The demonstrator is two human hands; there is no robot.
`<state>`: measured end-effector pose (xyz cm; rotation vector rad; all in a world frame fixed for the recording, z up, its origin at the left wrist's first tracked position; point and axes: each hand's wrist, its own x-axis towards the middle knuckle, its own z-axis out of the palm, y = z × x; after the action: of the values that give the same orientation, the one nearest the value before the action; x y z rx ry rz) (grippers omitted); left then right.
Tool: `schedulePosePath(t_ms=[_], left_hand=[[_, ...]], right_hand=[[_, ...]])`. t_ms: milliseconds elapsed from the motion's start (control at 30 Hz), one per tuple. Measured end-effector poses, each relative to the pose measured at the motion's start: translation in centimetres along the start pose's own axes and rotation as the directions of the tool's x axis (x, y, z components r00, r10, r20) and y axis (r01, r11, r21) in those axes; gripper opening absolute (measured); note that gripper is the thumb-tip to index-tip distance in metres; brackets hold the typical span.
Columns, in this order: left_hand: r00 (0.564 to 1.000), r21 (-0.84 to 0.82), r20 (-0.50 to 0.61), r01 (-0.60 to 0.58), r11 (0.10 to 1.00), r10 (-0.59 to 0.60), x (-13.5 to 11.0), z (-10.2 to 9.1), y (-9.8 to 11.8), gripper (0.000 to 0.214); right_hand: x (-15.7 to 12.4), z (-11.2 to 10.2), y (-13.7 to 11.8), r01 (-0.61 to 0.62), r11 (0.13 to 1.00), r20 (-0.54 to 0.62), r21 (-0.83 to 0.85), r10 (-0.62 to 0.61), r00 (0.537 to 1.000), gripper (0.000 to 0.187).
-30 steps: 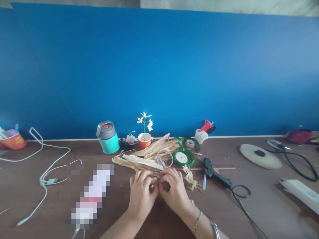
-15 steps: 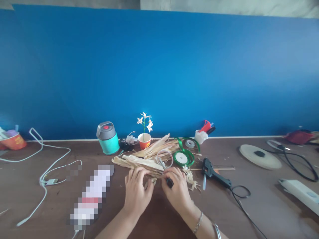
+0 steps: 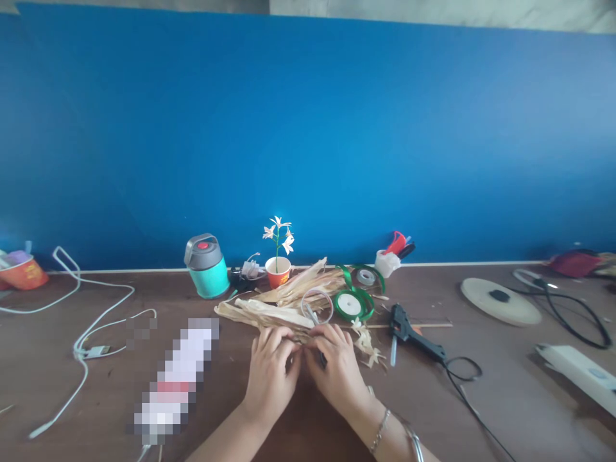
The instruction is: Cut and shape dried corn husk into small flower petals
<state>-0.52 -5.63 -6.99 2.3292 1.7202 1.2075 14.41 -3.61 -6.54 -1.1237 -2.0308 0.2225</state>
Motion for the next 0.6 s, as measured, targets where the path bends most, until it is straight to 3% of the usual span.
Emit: schedulePosePath(t_ms=[400,533,600], left_hand=[[0.993,0.016,-0.072,0.090,0.996,-0.089,-0.07,-0.16,0.55,0.014],[0.989,0.023,-0.095,0.117,0.993,-0.115,0.20,-0.30,0.08,0.012],[0.993,0.009,-0.075,0.092,0.996,-0.091,0.20,-0.27,-0.09,0.011]], right_hand=[[-0.10,0.44,-0.11,-0.058,0.993,-0.128,-0.105,0.044,0.991,0.019],[-0.05,0.28,0.15,-0.085,0.989,-0.112,-0.123,0.071,0.991,0.015],[-0.08,0.26,0.22,-0.066,0.993,-0.076,-0.098,0.059,0.995,0.021]])
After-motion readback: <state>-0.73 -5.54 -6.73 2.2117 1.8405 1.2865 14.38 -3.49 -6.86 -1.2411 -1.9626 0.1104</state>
